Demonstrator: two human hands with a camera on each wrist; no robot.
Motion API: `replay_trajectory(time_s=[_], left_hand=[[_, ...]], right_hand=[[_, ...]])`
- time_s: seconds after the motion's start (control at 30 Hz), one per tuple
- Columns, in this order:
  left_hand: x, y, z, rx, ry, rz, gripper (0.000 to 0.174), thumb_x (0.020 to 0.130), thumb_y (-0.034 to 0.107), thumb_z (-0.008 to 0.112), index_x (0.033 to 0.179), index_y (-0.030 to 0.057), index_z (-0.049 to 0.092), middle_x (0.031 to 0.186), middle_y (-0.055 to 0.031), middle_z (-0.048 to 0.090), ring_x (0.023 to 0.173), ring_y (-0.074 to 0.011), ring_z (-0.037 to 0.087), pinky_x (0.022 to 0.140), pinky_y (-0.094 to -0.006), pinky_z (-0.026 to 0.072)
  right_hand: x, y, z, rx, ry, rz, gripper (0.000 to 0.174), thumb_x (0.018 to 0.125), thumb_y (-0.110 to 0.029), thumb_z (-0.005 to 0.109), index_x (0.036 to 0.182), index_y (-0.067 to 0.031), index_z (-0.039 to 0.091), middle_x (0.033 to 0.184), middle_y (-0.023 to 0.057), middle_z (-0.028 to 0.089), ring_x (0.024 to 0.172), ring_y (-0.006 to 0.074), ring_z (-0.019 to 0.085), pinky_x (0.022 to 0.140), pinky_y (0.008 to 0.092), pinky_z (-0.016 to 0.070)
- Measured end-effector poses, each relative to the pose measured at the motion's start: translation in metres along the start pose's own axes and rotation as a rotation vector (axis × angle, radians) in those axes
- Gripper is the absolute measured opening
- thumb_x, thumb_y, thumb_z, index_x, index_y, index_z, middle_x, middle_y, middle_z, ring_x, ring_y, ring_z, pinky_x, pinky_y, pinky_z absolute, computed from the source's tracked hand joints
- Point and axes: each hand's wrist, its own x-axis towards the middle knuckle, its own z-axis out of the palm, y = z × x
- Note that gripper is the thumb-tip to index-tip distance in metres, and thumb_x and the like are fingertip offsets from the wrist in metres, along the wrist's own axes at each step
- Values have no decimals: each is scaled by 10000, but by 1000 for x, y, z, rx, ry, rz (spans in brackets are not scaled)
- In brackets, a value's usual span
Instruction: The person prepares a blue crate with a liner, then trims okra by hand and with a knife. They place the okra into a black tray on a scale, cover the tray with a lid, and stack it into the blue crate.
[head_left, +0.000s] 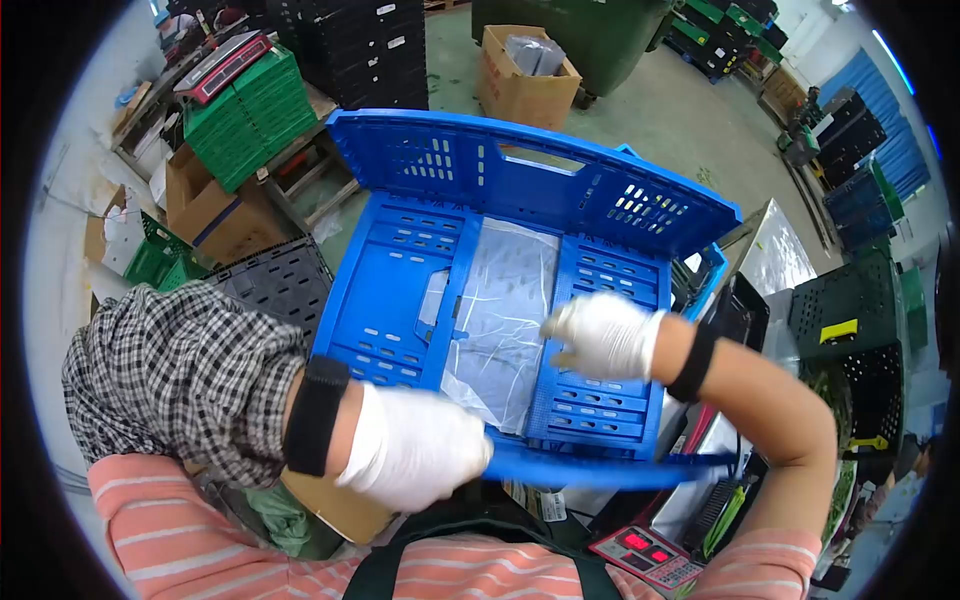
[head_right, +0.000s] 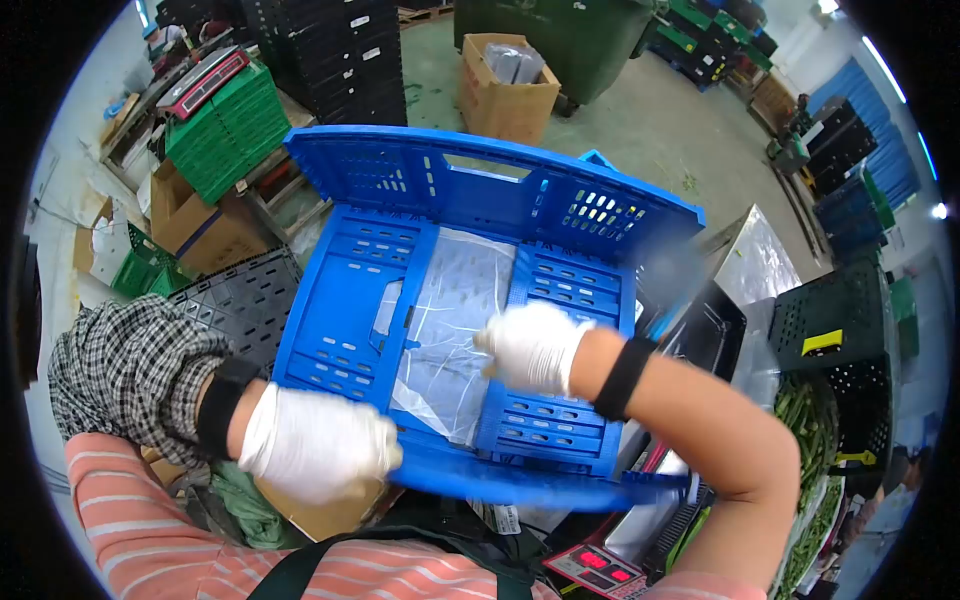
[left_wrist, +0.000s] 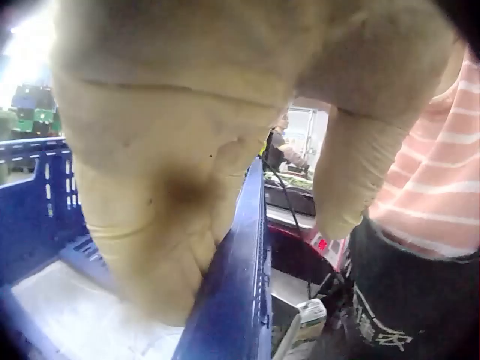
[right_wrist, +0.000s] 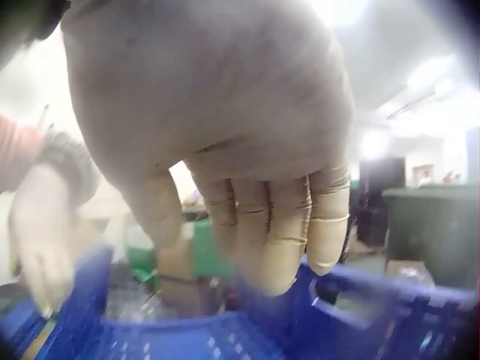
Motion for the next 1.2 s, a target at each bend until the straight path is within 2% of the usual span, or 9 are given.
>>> replay_trajectory(time_s=[0.17,0.23,0.47,0.67,0.87,1.03,1.1,1.17,1.2], left_hand=[[21,-38,-33,-576,76,144,305,783,164,574,1018,-32,586,995,-199,606,921,-300,598,781,-355,490],[29,-81,-30,-429,186,-180,384,801,183,584,1136,-1,555,1126,-189,576,1031,-302,560,869,-351,460],[70,-158,80,308,-18,-92,475,795,317,597,1194,67,531,1223,-119,523,1233,-260,397,1054,-440,256],[67,-146,59,421,242,64,415,663,460,653,664,45,669,821,-119,602,855,-285,529,932,-436,356],[-46,-104,16,515,259,-230,362,662,426,659,619,68,641,673,-60,609,964,-270,548,972,-506,296],[-153,-86,47,504,190,-751,485,713,323,659,1085,22,578,1372,-146,349,1332,-315,210,1075,-491,185],[-152,-89,55,527,202,-762,657,720,284,666,1273,24,427,1421,-184,266,1352,-312,173,1085,-479,173],[-161,-94,68,-82,873,-768,770,735,225,681,1356,5,282,1430,-227,207,1347,-301,186,1086,-454,179],[-169,-88,67,-289,876,-864,774,765,175,684,1365,-14,234,1376,-232,307,1272,-286,340,1045,-436,283]], right_hand=[[-2,19,101,-26,32,-327,381,745,-289,633,1036,-53,564,1072,126,559,1059,275,513,904,386,408],[-1,13,121,-84,39,-399,425,742,-318,632,1068,-56,557,1092,118,551,1091,266,495,972,446,334],[-4,-2,110,-188,-95,-378,394,793,-423,555,943,-69,639,1015,105,565,1035,260,506,933,443,343],[-32,3,72,-79,-26,-345,411,831,-436,497,714,-75,656,781,107,608,865,283,566,939,418,357],[-131,5,-25,46,-251,191,494,879,-421,438,645,-47,658,634,149,612,760,327,611,848,435,410],[-213,58,20,30,321,69,473,896,-407,433,816,13,635,806,203,621,829,347,599,710,401,471],[-205,45,-5,277,-86,484,512,873,-459,460,873,20,640,900,189,635,823,339,604,747,376,463],[-203,23,-31,366,-206,531,565,836,-508,501,941,32,628,929,204,631,813,313,612,759,375,466],[-207,9,-36,411,-61,587,524,773,-415,655,1020,44,598,923,205,630,874,288,624,779,313,490]])
